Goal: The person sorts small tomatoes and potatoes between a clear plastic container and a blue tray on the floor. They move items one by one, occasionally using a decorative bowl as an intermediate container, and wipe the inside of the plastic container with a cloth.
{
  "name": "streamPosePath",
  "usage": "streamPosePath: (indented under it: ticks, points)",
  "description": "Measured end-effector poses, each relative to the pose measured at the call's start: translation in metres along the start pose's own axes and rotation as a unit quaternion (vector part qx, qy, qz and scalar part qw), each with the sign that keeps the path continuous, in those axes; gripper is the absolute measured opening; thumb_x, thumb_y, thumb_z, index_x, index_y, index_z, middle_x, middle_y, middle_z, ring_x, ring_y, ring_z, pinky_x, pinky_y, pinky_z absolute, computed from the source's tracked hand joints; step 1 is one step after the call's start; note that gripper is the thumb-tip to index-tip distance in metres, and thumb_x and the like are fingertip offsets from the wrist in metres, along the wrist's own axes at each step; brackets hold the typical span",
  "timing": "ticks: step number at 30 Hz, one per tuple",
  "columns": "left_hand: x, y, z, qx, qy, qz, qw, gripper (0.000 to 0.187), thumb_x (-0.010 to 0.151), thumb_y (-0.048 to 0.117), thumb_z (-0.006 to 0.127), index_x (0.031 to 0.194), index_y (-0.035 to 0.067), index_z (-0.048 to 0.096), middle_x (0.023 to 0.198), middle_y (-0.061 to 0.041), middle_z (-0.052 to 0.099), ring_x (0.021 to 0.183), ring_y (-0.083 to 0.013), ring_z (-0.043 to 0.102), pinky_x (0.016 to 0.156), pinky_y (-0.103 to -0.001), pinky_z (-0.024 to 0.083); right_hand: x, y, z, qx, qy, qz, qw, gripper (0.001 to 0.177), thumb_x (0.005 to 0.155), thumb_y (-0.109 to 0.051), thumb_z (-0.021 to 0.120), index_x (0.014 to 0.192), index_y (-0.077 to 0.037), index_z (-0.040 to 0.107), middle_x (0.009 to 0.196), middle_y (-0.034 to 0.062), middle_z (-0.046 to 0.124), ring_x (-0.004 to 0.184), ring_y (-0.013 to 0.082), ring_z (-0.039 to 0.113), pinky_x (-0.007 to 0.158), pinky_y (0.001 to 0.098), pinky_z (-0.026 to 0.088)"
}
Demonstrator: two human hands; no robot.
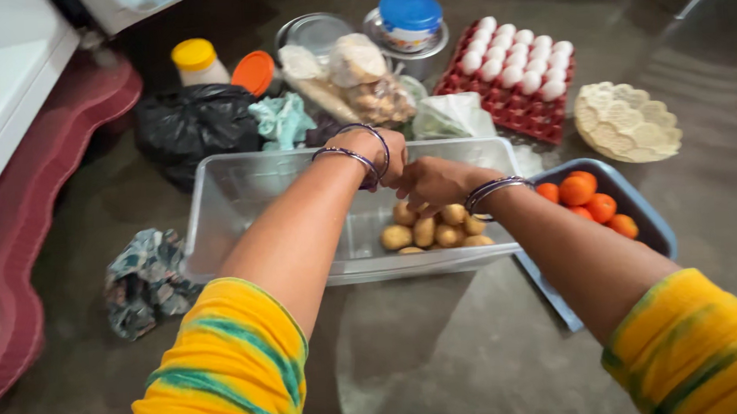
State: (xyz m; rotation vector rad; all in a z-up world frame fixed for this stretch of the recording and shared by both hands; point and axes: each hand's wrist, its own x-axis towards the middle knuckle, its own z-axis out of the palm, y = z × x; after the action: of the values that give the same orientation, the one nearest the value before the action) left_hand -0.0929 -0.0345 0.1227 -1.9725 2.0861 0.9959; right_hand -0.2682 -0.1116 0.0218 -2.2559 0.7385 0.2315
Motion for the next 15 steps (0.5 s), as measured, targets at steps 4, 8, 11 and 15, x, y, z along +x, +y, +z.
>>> streamPosePath:
  ticks: [4, 8, 11, 15]
  points:
    - [0.022, 0.043, -0.007, 0.018, 0.057, 0.074, 0.995, 0.028, 0.073, 0.025, 0.077, 0.1, 0.017, 0.078, 0.085, -0.008, 0.078, 0.075, -0.0208, 0.076, 0.07, -0.039, 0.06, -0.059, -0.012, -0.034, 0.151, 0.045, 0.137, 0.978, 0.045, 0.078, -0.006, 0.073, 0.122, -0.005, 0.069, 0.119, 0.0068, 0.073, 0.103, 0.0173, 0.072, 0.081, 0.0334, 0.066]
    - [0.054, 0.088, -0.001, -0.003, 0.099, 0.141, 0.985, 0.027, 0.078, 0.026, 0.07, 0.101, 0.017, 0.082, 0.089, -0.011, 0.08, 0.081, -0.0223, 0.078, 0.074, -0.038, 0.061, -0.116, -0.004, -0.068, 0.167, 0.071, 0.168, 0.969, 0.042, 0.083, -0.009, 0.07, 0.124, -0.005, 0.066, 0.12, 0.0056, 0.072, 0.103, 0.0172, 0.073, 0.082, 0.0352, 0.065]
    - [0.083, 0.126, 0.01, 0.024, 0.172, 0.233, 0.957, 0.031, 0.073, 0.028, 0.079, 0.101, 0.015, 0.082, 0.097, -0.017, 0.076, 0.094, -0.0293, 0.075, 0.083, -0.041, 0.058, -0.155, 0.009, -0.088, 0.105, 0.082, 0.202, 0.97, 0.037, 0.087, -0.012, 0.068, 0.123, -0.003, 0.068, 0.12, 0.0084, 0.073, 0.104, 0.0181, 0.072, 0.083, 0.0347, 0.065]
    - [0.115, 0.175, 0.028, -0.006, 0.213, 0.297, 0.931, 0.028, 0.077, 0.028, 0.078, 0.1, 0.012, 0.079, 0.103, -0.017, 0.075, 0.101, -0.0332, 0.072, 0.089, -0.043, 0.056, -0.204, 0.032, -0.106, 0.083, 0.106, 0.225, 0.965, 0.04, 0.083, -0.01, 0.068, 0.123, -0.004, 0.067, 0.118, 0.0069, 0.073, 0.106, 0.0184, 0.072, 0.085, 0.0339, 0.065]
